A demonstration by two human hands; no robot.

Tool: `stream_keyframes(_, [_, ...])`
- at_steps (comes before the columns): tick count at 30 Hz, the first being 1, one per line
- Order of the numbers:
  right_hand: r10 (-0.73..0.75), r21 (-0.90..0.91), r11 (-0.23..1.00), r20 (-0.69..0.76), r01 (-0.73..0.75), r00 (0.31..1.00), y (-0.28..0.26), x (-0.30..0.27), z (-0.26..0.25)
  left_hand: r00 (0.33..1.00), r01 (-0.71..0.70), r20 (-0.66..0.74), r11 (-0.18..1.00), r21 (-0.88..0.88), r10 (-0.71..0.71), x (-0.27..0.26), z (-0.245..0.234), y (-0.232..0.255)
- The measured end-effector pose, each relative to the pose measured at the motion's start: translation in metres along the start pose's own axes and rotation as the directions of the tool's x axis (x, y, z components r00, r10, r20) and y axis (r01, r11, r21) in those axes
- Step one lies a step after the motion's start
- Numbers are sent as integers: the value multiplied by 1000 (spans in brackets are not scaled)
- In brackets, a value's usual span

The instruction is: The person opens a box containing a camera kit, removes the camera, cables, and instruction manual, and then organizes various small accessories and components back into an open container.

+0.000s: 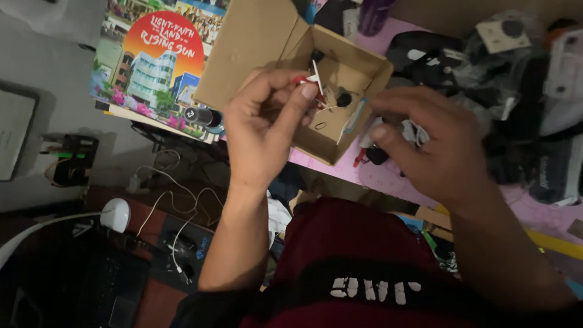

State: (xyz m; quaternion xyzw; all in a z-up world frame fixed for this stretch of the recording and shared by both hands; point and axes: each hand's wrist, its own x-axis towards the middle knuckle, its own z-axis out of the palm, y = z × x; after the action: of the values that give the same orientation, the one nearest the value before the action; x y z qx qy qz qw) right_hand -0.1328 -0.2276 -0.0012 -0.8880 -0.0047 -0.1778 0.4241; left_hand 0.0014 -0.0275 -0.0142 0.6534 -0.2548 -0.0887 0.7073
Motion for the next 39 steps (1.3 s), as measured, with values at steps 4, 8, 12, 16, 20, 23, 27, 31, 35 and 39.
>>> stream_keyframes(4, [56,110,992,20,-58,998,2,6,0,989,148,46,968,-203,-142,5,10,-11])
stream_keyframes(8, [95,189,977,41,-101,995,-3,14,4,984,177,52,948,-263,-169,2,19,-13])
stream_keyframes(12, [107,331,935,89,-130,990,-5,22,11,986,163,54,964,-212,-155,-3,25,-15])
stream_keyframes(16, [19,480,873,146,-88,989,1,25,12,980,160,146,965,-207,-131,-8,22,-11])
stream_keyframes(20, [22,504,862,82,-61,996,11,25,9,998,40,49,980,-197,-31,-10,18,-1])
stream_keyframes(23, [33,513,858,12,-35,999,18,23,-1,999,-29,-39,989,-143,23,-22,-1,19])
stream_keyframes(27, [119,572,816,-29,-81,993,22,11,-10,987,-93,-143,987,-132,74,-28,-21,41])
stream_keyframes(31, [126,610,785,16,-110,992,26,6,-12,986,-42,-162,992,-120,22,-28,-24,44])
stream_keyframes(35, [109,659,748,2,-83,994,29,4,-11,991,-29,-130,989,-145,11,-25,-22,39])
stream_keyframes(39, [127,636,768,-39,-73,991,29,7,-17,992,-50,-119,985,-167,31,-25,-23,39])
